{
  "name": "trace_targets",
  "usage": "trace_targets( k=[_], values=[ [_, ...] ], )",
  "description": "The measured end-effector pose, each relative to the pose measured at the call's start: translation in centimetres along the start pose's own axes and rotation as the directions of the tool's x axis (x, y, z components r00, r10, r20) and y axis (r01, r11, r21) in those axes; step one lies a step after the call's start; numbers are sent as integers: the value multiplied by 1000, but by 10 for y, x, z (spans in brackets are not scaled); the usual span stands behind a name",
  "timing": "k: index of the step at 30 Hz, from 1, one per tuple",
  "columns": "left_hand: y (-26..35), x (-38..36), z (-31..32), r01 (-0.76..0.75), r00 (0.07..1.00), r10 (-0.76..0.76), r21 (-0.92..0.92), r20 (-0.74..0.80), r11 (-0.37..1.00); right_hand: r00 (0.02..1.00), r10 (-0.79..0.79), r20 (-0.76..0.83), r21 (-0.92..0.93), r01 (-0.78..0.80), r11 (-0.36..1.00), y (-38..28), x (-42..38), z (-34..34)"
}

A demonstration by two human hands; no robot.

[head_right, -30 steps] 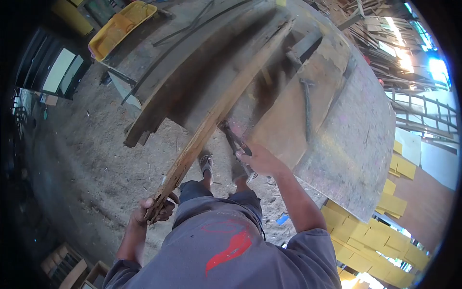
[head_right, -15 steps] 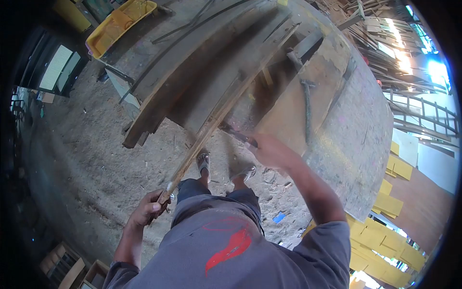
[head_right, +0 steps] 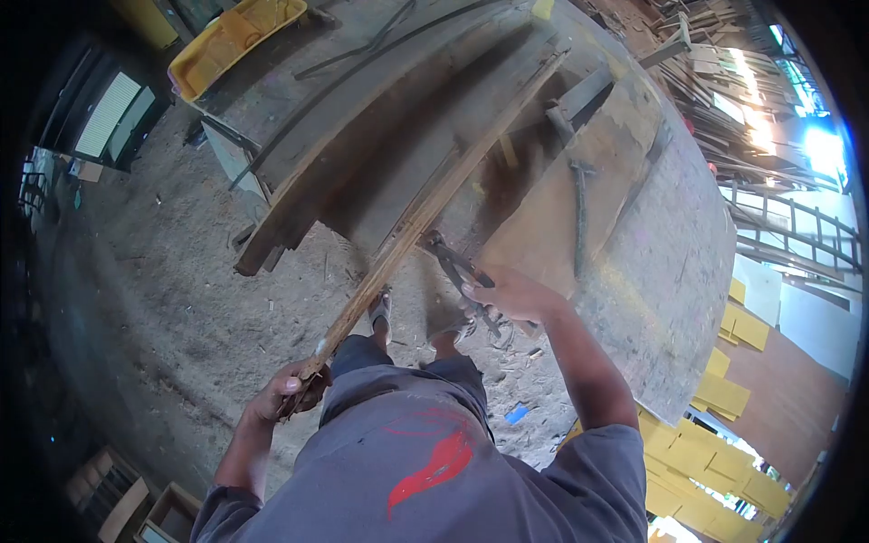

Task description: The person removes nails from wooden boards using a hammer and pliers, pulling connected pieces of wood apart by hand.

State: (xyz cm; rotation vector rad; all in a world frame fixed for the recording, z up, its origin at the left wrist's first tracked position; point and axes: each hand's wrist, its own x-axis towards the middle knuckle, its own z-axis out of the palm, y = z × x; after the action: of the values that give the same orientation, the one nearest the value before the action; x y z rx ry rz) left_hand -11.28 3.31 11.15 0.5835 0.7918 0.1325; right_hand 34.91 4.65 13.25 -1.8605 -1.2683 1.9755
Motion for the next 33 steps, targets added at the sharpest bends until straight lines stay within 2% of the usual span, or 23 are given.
trace_targets(
  k=[4,7,13,16,19,22,25,31,33],
  values=[
    [0,1,-1,8,1000,-8,4,5,1000,1000,9,-4,-30,-9,1000,-26,-3,-1],
    [-1,0,-1,15,1000,-15,-3,-3,1000,999,-10,-35,-116,6,993,-11,4,-4],
    [4,0,0,1,1000,0,53,-17,999,996,85,-38,-18,-86,996,-22,1,1],
    [5,-1,-2,15,1000,-15,65,-7,998,998,-19,65,116,11,993,-12,-10,1],
    [2,1,-1,-8,1000,8,17,0,1000,1000,-29,9,-62,29,998,9,-11,-2],
    [-1,2,-3,-22,1000,22,-7,4,1000,989,146,-12,141,-143,980,14,-10,3],
    [-2,2,-4,-23,1000,24,-10,2,1000,994,110,7,330,-107,938,10,-17,5],
    [1,2,-2,-13,1000,14,-21,8,1000,998,45,36,367,-55,929,8,-26,-5],
    [1,1,-2,-7,1000,7,-21,10,1000,997,63,33,324,-70,943,7,-25,-8]
  ],
)
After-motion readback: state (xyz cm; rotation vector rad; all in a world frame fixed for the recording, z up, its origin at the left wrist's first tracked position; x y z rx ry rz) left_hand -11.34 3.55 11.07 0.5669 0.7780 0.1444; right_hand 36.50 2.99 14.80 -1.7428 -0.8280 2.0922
